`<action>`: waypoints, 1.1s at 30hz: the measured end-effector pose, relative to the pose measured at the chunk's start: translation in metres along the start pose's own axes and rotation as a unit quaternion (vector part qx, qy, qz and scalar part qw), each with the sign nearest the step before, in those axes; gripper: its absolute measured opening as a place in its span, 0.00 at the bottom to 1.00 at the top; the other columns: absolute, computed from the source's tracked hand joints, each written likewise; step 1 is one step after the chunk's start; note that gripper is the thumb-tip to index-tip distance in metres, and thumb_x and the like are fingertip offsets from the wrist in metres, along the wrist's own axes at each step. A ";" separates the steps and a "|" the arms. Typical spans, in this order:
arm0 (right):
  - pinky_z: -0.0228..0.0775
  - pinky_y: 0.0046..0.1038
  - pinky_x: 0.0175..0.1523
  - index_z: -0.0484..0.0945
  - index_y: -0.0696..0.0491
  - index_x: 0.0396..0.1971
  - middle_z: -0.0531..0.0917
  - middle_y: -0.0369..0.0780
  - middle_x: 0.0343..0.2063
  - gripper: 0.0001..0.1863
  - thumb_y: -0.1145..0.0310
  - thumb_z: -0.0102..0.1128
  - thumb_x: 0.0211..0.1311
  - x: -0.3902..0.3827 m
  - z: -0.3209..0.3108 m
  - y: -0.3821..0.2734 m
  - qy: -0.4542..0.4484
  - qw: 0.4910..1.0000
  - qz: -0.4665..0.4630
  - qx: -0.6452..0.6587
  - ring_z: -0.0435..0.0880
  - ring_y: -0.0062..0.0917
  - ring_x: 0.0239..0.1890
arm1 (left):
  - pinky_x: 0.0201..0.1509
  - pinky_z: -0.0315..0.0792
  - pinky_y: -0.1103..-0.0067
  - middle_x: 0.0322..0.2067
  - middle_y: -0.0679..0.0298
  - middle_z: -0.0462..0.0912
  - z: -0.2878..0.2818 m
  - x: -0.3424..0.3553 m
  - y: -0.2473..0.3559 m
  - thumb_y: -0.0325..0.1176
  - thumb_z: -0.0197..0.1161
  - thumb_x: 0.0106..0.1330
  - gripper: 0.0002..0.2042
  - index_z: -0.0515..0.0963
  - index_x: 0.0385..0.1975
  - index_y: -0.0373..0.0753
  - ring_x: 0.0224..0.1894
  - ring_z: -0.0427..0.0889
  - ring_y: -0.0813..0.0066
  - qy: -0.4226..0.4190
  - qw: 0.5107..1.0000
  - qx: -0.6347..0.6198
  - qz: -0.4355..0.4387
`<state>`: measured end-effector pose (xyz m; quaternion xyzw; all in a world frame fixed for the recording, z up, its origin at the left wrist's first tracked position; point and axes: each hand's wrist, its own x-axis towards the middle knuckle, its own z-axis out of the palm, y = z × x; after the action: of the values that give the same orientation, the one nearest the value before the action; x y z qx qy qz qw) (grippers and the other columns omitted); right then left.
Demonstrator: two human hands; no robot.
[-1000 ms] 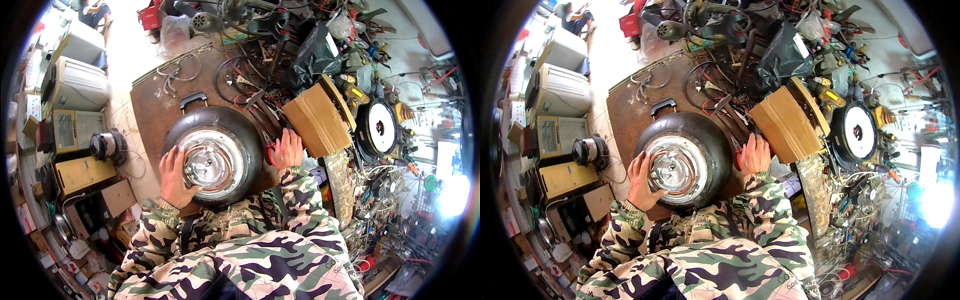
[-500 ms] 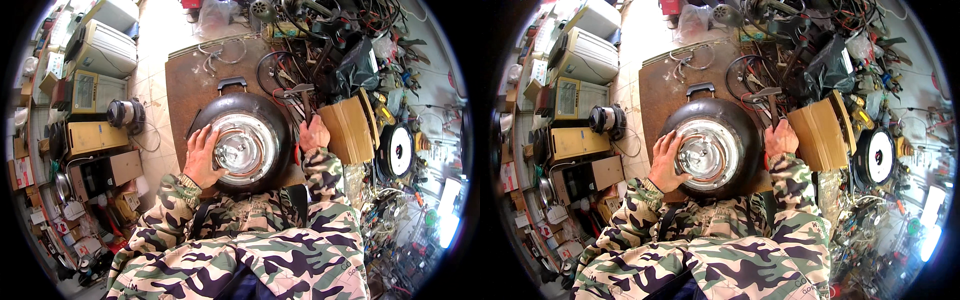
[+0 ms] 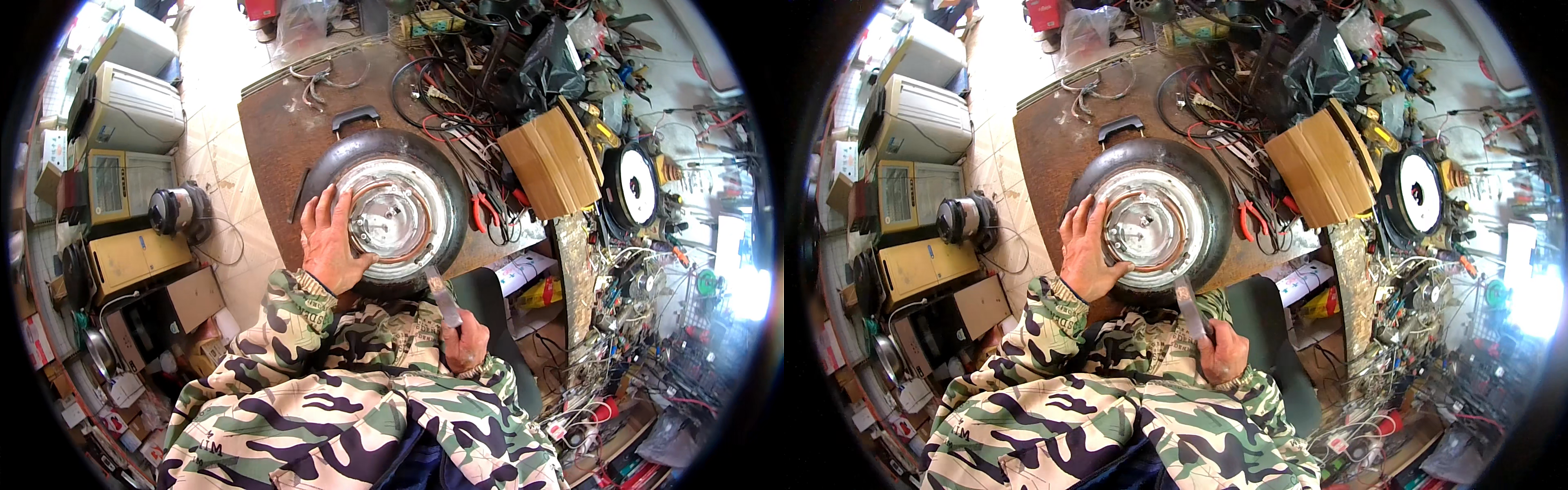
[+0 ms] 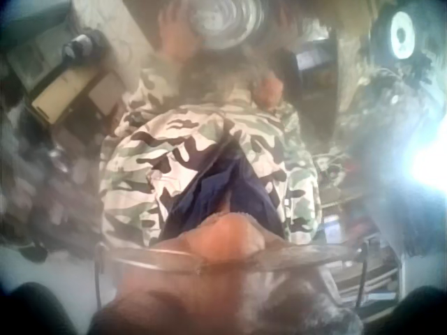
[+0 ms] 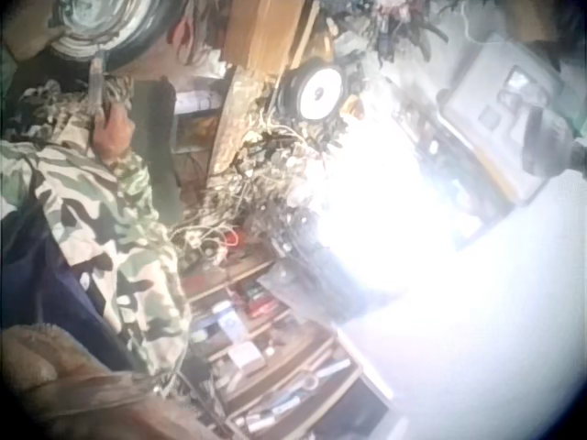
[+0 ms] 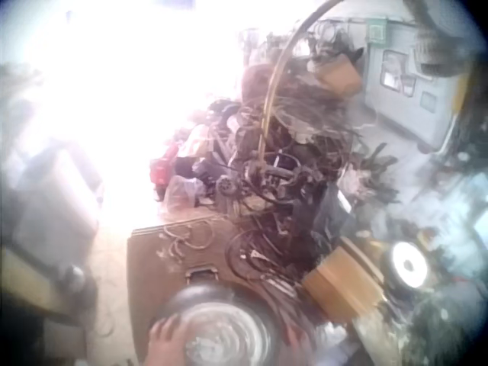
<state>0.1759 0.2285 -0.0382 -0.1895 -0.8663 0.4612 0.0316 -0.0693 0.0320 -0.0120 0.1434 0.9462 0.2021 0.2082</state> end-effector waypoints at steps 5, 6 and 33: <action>0.76 0.45 0.33 0.80 0.59 0.42 0.83 0.51 0.27 0.13 0.62 0.64 0.72 0.018 0.014 -0.016 0.047 0.999 -0.001 0.009 0.85 0.54 0.29 | 0.83 0.51 0.53 0.79 0.47 0.51 0.000 0.001 0.000 0.37 0.87 0.45 0.60 0.55 0.80 0.41 0.79 0.47 0.38 0.000 1.000 -0.008 0.005; 0.76 0.46 0.33 0.80 0.58 0.41 0.83 0.52 0.27 0.13 0.63 0.65 0.72 0.022 0.018 -0.014 0.043 0.999 0.009 0.008 0.84 0.55 0.29 | 0.83 0.51 0.53 0.79 0.47 0.51 0.001 0.001 -0.001 0.37 0.87 0.45 0.60 0.55 0.80 0.41 0.79 0.47 0.38 0.002 1.000 -0.011 0.004; 0.76 0.47 0.33 0.80 0.57 0.38 0.83 0.50 0.28 0.09 0.68 0.67 0.66 0.045 0.020 0.014 -0.024 0.997 -0.007 -0.079 0.84 0.55 0.30 | 0.82 0.51 0.51 0.79 0.47 0.51 0.009 0.005 -0.001 0.37 0.86 0.44 0.60 0.54 0.80 0.42 0.79 0.47 0.38 0.021 0.999 -0.013 0.032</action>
<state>0.1338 0.2360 -0.0665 -0.1746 -0.9016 0.3957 -0.0013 -0.0699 0.0353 -0.0215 0.1661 0.9426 0.2241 0.1835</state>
